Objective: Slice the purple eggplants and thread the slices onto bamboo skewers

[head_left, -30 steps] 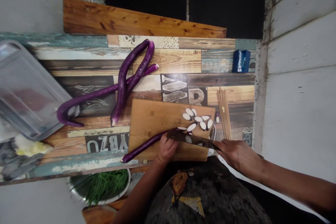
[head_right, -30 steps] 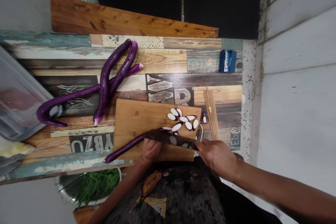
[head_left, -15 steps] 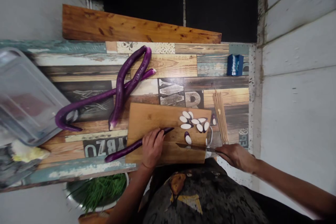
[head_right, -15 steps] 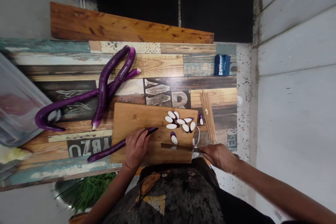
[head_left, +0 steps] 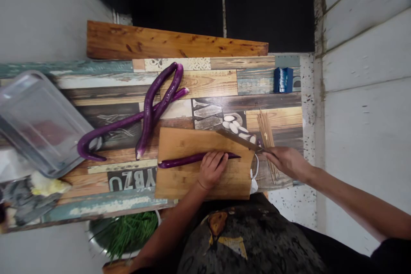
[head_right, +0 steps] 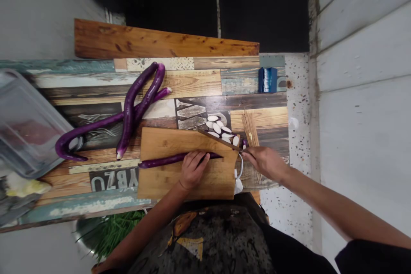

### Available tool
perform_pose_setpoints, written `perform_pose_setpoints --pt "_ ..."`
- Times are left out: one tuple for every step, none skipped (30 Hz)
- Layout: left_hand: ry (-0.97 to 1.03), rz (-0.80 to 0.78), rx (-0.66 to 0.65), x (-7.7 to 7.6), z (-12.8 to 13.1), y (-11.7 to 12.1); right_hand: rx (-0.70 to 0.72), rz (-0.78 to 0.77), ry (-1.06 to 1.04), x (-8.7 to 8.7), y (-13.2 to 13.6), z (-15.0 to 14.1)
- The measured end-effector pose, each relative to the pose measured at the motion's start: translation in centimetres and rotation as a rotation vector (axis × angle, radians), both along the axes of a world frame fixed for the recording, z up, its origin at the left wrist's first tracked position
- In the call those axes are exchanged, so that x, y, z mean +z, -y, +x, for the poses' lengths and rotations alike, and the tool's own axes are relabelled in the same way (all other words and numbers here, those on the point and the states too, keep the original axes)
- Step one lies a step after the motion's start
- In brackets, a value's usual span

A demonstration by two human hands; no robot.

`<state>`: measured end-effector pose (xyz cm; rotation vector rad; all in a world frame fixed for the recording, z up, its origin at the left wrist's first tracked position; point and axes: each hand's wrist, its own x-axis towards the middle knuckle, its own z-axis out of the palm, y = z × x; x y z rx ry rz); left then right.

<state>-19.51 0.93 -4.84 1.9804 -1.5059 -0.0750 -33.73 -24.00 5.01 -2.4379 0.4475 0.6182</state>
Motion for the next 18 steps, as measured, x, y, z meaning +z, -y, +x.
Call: perform_pose_setpoints --pt "0.004 0.006 -0.001 -0.2 -0.1 0.1 -0.010 -0.001 0.010 0.3 -0.4 -0.2" --pt "0.008 0.015 -0.004 -0.3 -0.2 0.1 -0.017 0.003 0.022 0.7 -0.8 -0.4" --pt "0.010 0.024 -0.011 -0.3 -0.3 -0.1 -0.019 0.007 0.033 1.0 -1.3 -0.7" --pt "0.008 0.034 -0.024 -0.3 -0.4 -0.3 -0.019 0.011 0.043 1.4 -1.7 -1.0" --pt "0.006 0.041 -0.039 -0.2 -0.5 -0.6 -0.016 0.013 0.053 1.7 -2.1 -1.3" --pt "0.004 0.042 -0.046 -0.2 -0.6 -0.8 -0.013 0.012 0.062 2.0 -2.5 -1.6" --pt "0.001 0.038 -0.048 -0.1 -0.6 -0.9 -0.006 0.010 0.069 2.4 -2.8 -1.9" --pt "-0.002 0.028 -0.045 -0.1 -0.7 -1.0 0.008 0.007 0.074 2.7 -3.1 -2.2" --pt "-0.003 0.014 -0.041 -0.1 -0.7 -1.0 0.027 0.001 0.078 3.1 -3.3 -2.5" --pt "-0.003 -0.005 -0.039 -0.2 -0.7 -1.0 0.050 -0.009 0.079 3.4 -3.6 -2.7" --pt "-0.005 -0.024 -0.038 -0.3 -0.7 -0.9 0.074 -0.025 0.076 3.7 -3.8 -2.9" --pt "-0.010 -0.044 -0.037 -0.4 -0.7 -0.9 0.095 -0.045 0.071 4.0 -4.0 -3.0" --pt "-0.021 -0.068 -0.033 -0.6 -0.7 -0.8 0.115 -0.066 0.065 4.3 -4.2 -3.2" --pt "-0.041 -0.089 -0.025 -0.8 -0.8 -0.9 0.131 -0.083 0.061 4.5 -4.3 -3.3" --pt "-0.068 -0.103 -0.014 -1.0 -0.8 -0.9 0.147 -0.093 0.060 4.7 -4.5 -3.4" --pt "-0.097 -0.109 -0.001 -1.2 -0.8 -1.0 0.160 -0.099 0.062 4.7 -4.6 -3.6" --pt "-0.124 -0.104 0.009 -1.4 -0.9 -1.1 0.171 -0.104 0.065 4.7 -4.6 -3.7" --pt "-0.145 -0.084 0.011 -1.6 -1.0 -1.3 0.182 -0.107 0.070 4.7 -4.6 -3.8"
